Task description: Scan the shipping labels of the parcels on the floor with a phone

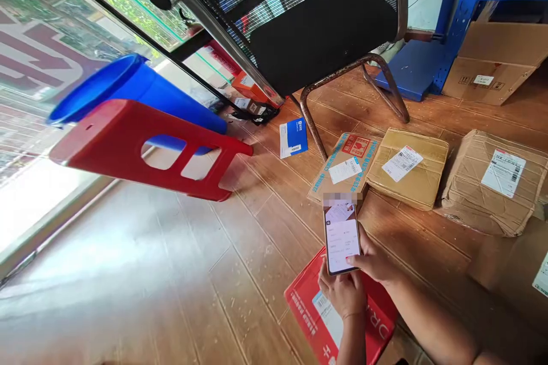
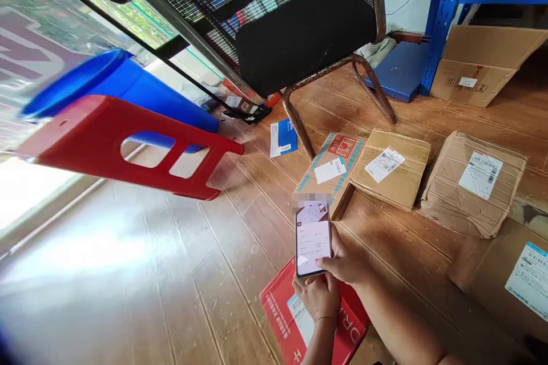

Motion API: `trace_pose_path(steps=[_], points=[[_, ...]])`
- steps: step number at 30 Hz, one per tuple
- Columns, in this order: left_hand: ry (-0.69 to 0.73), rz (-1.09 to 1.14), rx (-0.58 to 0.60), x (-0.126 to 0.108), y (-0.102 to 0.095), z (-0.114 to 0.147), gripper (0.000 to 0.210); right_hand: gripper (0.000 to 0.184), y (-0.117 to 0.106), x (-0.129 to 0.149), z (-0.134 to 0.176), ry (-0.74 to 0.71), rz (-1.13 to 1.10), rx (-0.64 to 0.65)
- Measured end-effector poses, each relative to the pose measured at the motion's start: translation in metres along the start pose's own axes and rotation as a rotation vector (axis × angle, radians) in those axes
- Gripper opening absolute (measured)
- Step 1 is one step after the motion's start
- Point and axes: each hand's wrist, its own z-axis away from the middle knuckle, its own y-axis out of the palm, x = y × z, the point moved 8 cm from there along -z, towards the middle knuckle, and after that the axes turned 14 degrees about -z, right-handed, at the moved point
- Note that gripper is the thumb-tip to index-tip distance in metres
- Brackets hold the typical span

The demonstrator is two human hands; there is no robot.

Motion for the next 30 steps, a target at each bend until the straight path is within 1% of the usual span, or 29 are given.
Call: trace_pose_path(steps=[2, 5, 9, 11, 13, 16, 18, 20, 23, 25, 27, 29, 30], points=[[0.027, -0.005, -0.012, -0.003, 0.0, 0.0, 0.035, 0.064, -0.005, 0.003, 0.005, -0.025, 0.015, -0.009], [0.001, 0.018, -0.044, -0.002, 0.0, 0.0, 0.038, 0.066, -0.008, 0.005, 0.013, 0.0, 0.034, 0.0], [-0.001, 0.049, -0.01, -0.004, 0.0, -0.003, 0.042, 0.063, -0.007, 0.01, 0.029, 0.033, 0.041, 0.056], [0.0, 0.043, 0.006, -0.007, -0.004, -0.004, 0.039, 0.062, -0.007, 0.016, 0.039, 0.029, 0.056, 0.076], [-0.017, 0.034, 0.019, -0.012, -0.011, -0.005, 0.035, 0.066, -0.008, 0.023, 0.048, 0.03, 0.066, 0.09], [-0.052, 0.086, 0.025, -0.021, -0.02, -0.005, 0.03, 0.069, -0.008, 0.041, 0.055, 0.044, 0.053, 0.095], [-0.074, 0.209, 0.001, -0.024, -0.023, -0.005, 0.032, 0.068, -0.006, 0.059, 0.054, 0.045, 0.059, 0.09], [-0.092, 0.345, -0.029, -0.022, -0.021, -0.006, 0.035, 0.069, 0.003, 0.079, 0.053, 0.059, 0.118, 0.12], [-0.121, 0.516, -0.032, -0.009, -0.014, -0.009, 0.037, 0.072, 0.022, 0.102, 0.066, 0.203, 0.252, 0.193], [-0.142, 0.644, -0.011, 0.005, -0.012, -0.012, 0.036, 0.071, 0.027, 0.114, 0.091, 0.329, 0.337, 0.171], [-0.173, 0.749, 0.009, 0.025, -0.017, -0.017, 0.032, 0.071, 0.023, 0.124, 0.127, 0.439, 0.403, 0.073], [-0.22, 0.805, 0.009, 0.053, -0.026, -0.023, 0.026, 0.071, 0.008, 0.134, 0.167, 0.506, 0.449, -0.073], [-0.253, 0.818, -0.002, 0.068, -0.031, -0.026, 0.024, 0.074, 0.0, 0.137, 0.187, 0.544, 0.474, -0.116]])
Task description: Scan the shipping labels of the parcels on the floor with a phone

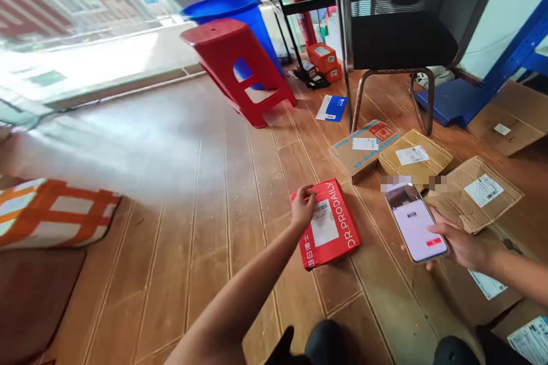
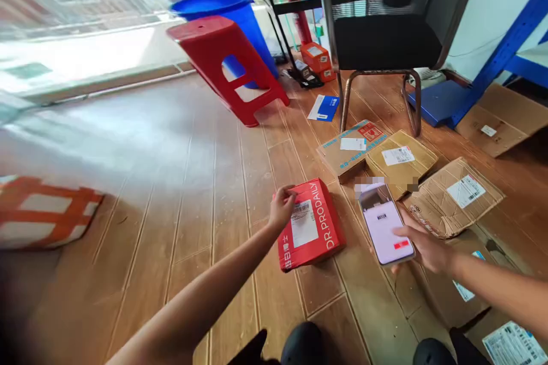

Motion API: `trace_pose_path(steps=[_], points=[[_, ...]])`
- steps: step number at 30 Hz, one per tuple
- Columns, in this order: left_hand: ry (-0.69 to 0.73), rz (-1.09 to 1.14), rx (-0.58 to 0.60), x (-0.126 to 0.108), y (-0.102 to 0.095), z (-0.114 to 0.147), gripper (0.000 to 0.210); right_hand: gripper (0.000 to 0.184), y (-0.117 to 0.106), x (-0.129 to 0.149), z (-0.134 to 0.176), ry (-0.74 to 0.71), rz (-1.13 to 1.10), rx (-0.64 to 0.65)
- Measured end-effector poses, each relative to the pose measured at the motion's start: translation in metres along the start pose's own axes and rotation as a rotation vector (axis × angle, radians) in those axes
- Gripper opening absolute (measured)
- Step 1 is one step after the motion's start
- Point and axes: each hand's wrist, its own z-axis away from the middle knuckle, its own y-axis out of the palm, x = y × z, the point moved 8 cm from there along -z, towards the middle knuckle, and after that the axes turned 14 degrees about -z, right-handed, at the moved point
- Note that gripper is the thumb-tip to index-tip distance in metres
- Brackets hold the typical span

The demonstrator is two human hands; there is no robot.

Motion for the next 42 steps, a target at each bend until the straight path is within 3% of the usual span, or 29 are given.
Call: trace_pose_path(steps=[3, 6, 9, 12, 16, 26, 35, 42], points=[[-0.113, 0.011, -0.086, 0.027, -0.041, -0.019, 0.026, 0.075, -0.019, -0.042, 0.03, 0.101, 0.004, -0.065], [-0.27, 0.009, -0.102, 0.066, -0.062, -0.03, 0.028, 0.081, -0.017, -0.083, 0.025, 0.112, -0.057, -0.025], [-0.404, 0.014, 0.003, 0.104, -0.06, -0.028, 0.025, 0.082, 0.002, -0.117, 0.001, 0.102, -0.103, 0.056], [-0.49, 0.038, 0.163, 0.124, -0.045, -0.016, 0.035, 0.084, 0.025, -0.144, -0.019, 0.144, -0.133, 0.142], [-0.461, 0.154, 0.366, 0.114, -0.013, -0.003, 0.043, 0.088, 0.042, -0.168, -0.026, 0.194, -0.14, 0.243], [-0.314, 0.195, 0.489, 0.058, 0.018, -0.013, 0.052, 0.093, 0.031, -0.19, -0.021, 0.252, -0.126, 0.25], [-0.287, 0.135, 0.501, 0.06, 0.031, -0.021, 0.053, 0.086, 0.025, -0.201, -0.022, 0.292, -0.103, 0.274], [-0.163, -0.036, 0.361, 0.062, 0.031, -0.032, 0.054, 0.087, 0.025, -0.205, -0.016, 0.318, -0.09, 0.29]])
